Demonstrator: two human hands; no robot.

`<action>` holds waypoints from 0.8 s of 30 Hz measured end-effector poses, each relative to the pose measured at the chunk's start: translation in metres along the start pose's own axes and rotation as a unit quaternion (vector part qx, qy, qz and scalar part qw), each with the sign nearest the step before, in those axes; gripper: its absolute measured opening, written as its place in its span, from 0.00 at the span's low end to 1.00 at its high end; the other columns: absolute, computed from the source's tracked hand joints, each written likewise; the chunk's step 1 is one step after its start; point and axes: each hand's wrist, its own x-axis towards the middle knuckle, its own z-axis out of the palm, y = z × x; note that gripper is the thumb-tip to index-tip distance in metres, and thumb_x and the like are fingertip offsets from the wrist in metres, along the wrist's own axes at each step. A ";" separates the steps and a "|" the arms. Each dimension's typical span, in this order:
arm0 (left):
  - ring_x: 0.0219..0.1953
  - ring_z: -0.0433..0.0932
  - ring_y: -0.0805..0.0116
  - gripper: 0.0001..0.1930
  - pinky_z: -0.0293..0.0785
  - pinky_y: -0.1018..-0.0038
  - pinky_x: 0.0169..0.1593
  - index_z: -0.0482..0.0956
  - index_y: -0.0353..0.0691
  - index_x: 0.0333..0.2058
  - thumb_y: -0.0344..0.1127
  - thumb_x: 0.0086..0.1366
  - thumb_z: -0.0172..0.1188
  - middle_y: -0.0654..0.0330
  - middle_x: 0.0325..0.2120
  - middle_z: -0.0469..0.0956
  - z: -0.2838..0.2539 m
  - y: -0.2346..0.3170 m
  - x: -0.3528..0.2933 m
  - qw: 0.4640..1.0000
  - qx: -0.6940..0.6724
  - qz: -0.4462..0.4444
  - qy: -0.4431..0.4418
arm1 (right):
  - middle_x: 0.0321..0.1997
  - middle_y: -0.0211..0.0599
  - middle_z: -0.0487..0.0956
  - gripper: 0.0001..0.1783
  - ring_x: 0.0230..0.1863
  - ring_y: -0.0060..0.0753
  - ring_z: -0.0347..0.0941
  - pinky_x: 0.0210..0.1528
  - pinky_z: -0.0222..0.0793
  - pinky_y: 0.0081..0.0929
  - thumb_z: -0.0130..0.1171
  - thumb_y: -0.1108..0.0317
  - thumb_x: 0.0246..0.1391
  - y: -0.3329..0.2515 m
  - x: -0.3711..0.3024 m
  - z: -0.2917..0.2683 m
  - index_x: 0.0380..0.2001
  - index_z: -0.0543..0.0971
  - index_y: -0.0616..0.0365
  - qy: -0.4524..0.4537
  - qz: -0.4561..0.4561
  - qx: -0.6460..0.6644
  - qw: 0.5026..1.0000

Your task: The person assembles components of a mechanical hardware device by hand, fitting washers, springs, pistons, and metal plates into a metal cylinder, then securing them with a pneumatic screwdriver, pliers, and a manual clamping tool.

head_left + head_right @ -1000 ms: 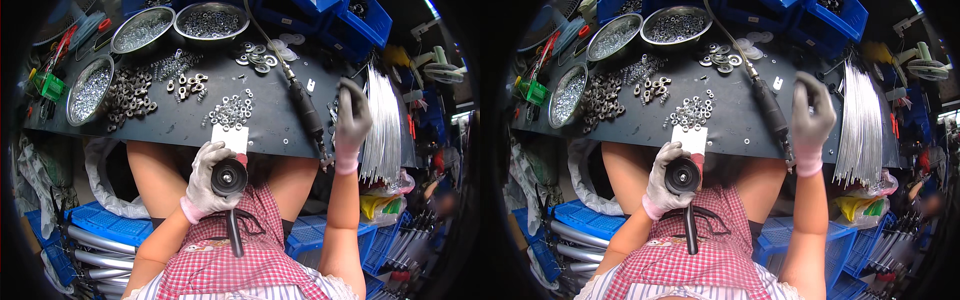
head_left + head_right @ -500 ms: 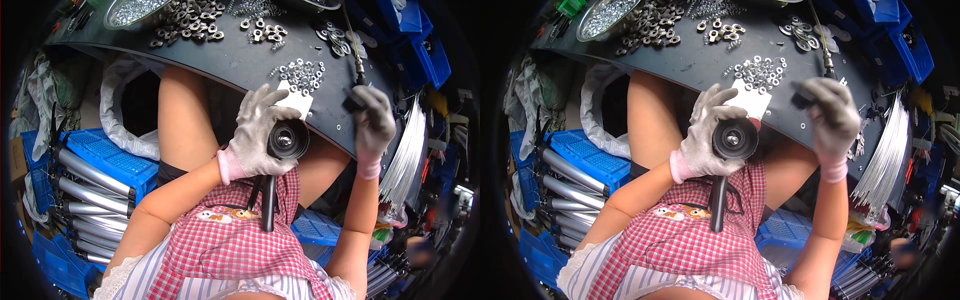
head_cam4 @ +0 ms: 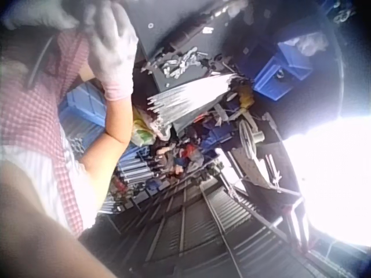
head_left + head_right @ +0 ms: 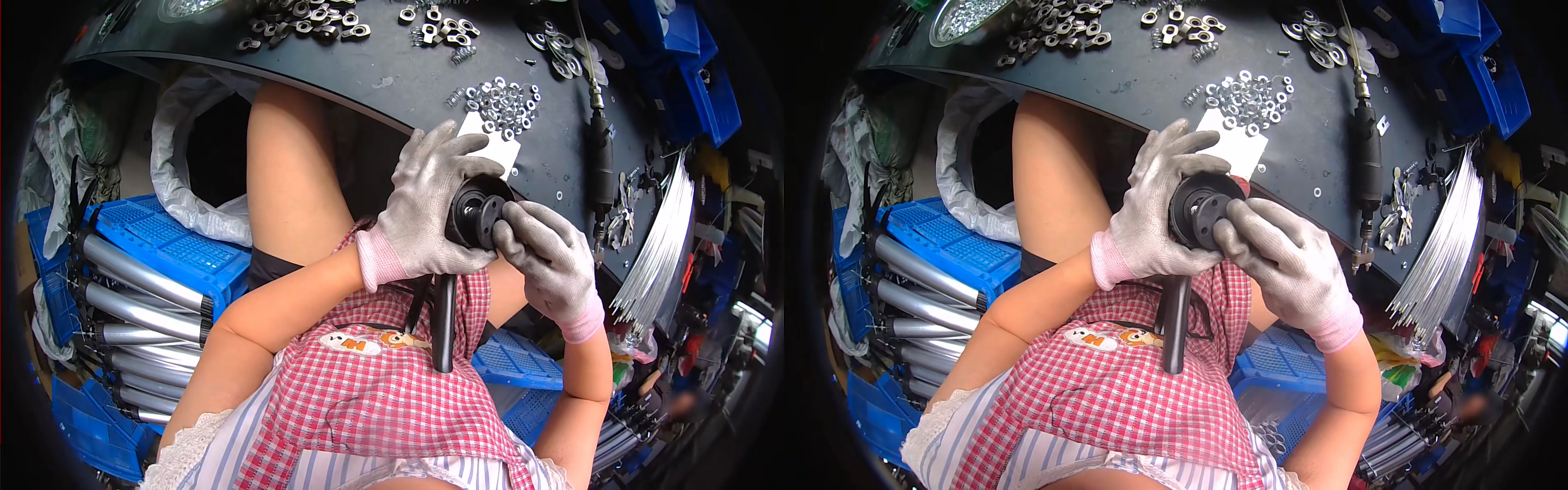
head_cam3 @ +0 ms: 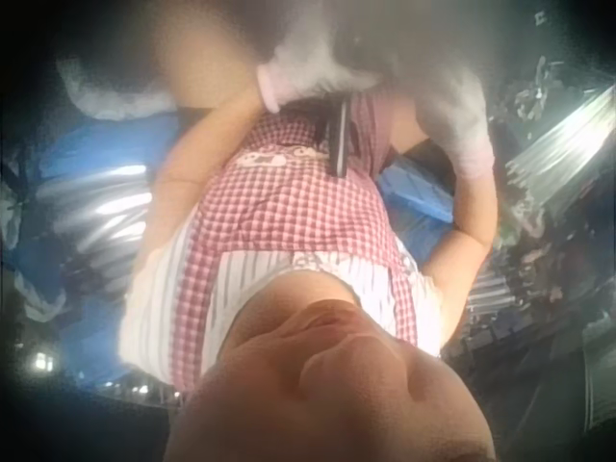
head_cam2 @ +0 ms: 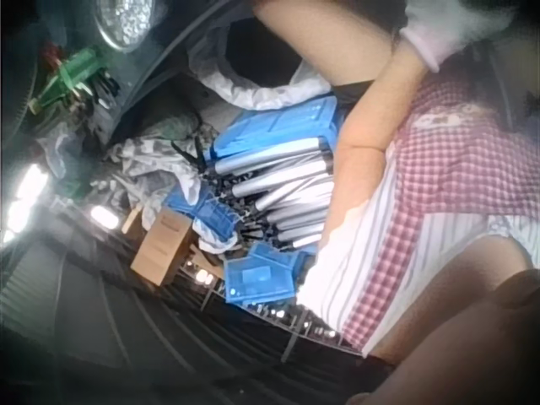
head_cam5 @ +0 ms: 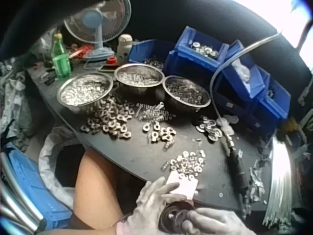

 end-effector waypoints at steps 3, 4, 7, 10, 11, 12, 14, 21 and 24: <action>0.64 0.54 0.45 0.39 0.43 0.49 0.66 0.72 0.50 0.49 0.49 0.32 0.72 0.55 0.55 0.66 -0.003 0.002 0.001 1.000 0.007 0.000 -0.009 | 0.47 0.46 0.75 0.21 0.44 0.48 0.75 0.40 0.75 0.37 0.62 0.73 0.42 0.001 -0.001 0.001 0.44 0.77 0.64 -0.019 0.038 0.067 0.997; 0.65 0.54 0.47 0.40 0.45 0.52 0.66 0.73 0.48 0.49 0.47 0.31 0.73 0.56 0.56 0.67 -0.005 0.002 0.001 1.000 0.021 0.002 -0.020 | 0.47 0.48 0.74 0.23 0.43 0.49 0.75 0.40 0.75 0.37 0.63 0.73 0.41 0.003 0.001 -0.001 0.45 0.76 0.64 -0.023 0.014 0.040 0.999; 0.64 0.55 0.48 0.39 0.45 0.52 0.66 0.73 0.48 0.49 0.47 0.32 0.72 0.57 0.54 0.68 -0.006 0.002 0.001 1.000 0.013 0.004 -0.018 | 0.46 0.48 0.75 0.29 0.40 0.47 0.76 0.42 0.74 0.35 0.65 0.74 0.37 -0.005 0.001 -0.001 0.49 0.73 0.64 -0.033 0.060 0.044 0.997; 0.64 0.56 0.49 0.38 0.44 0.51 0.66 0.73 0.48 0.49 0.46 0.32 0.71 0.57 0.53 0.69 -0.005 0.002 0.001 1.000 0.015 0.001 -0.017 | 0.46 0.49 0.75 0.30 0.40 0.48 0.76 0.42 0.74 0.35 0.65 0.75 0.38 -0.016 0.006 -0.004 0.50 0.73 0.65 -0.047 0.099 0.056 0.992; 0.64 0.56 0.49 0.38 0.44 0.51 0.66 0.73 0.48 0.49 0.46 0.32 0.71 0.57 0.53 0.69 -0.004 0.001 0.001 1.000 0.015 0.001 -0.017 | 0.46 0.48 0.75 0.28 0.41 0.48 0.76 0.43 0.74 0.35 0.64 0.75 0.39 -0.019 0.006 0.001 0.49 0.73 0.65 -0.037 0.098 0.044 0.993; 0.63 0.57 0.47 0.38 0.43 0.48 0.66 0.72 0.49 0.49 0.49 0.33 0.70 0.56 0.52 0.69 -0.002 -0.001 0.001 1.000 0.011 0.013 -0.009 | 0.47 0.48 0.75 0.27 0.43 0.47 0.75 0.43 0.74 0.35 0.63 0.76 0.41 -0.022 0.007 0.006 0.49 0.74 0.65 -0.027 0.099 0.032 0.994; 0.61 0.58 0.45 0.38 0.42 0.45 0.65 0.71 0.50 0.49 0.51 0.34 0.69 0.55 0.51 0.68 0.000 -0.002 0.002 1.000 0.007 0.025 -0.002 | 0.47 0.45 0.75 0.22 0.48 0.44 0.73 0.45 0.74 0.36 0.61 0.75 0.41 -0.025 0.018 0.004 0.45 0.77 0.65 -0.040 0.061 -0.022 0.997; 0.61 0.59 0.47 0.38 0.46 0.49 0.65 0.72 0.48 0.49 0.49 0.33 0.71 0.56 0.51 0.69 -0.003 0.000 0.001 1.000 0.018 0.022 0.007 | 0.46 0.34 0.77 0.24 0.48 0.38 0.73 0.43 0.70 0.35 0.59 0.71 0.34 0.009 0.012 -0.012 0.42 0.79 0.56 -0.034 -0.046 -0.046 0.997; 0.61 0.60 0.48 0.39 0.48 0.52 0.66 0.73 0.47 0.49 0.47 0.31 0.72 0.56 0.51 0.70 -0.002 0.001 0.001 0.999 0.031 0.021 0.005 | 0.48 0.31 0.76 0.24 0.47 0.35 0.72 0.43 0.67 0.33 0.59 0.70 0.34 -0.008 0.014 -0.009 0.43 0.79 0.53 -0.035 0.009 -0.129 0.991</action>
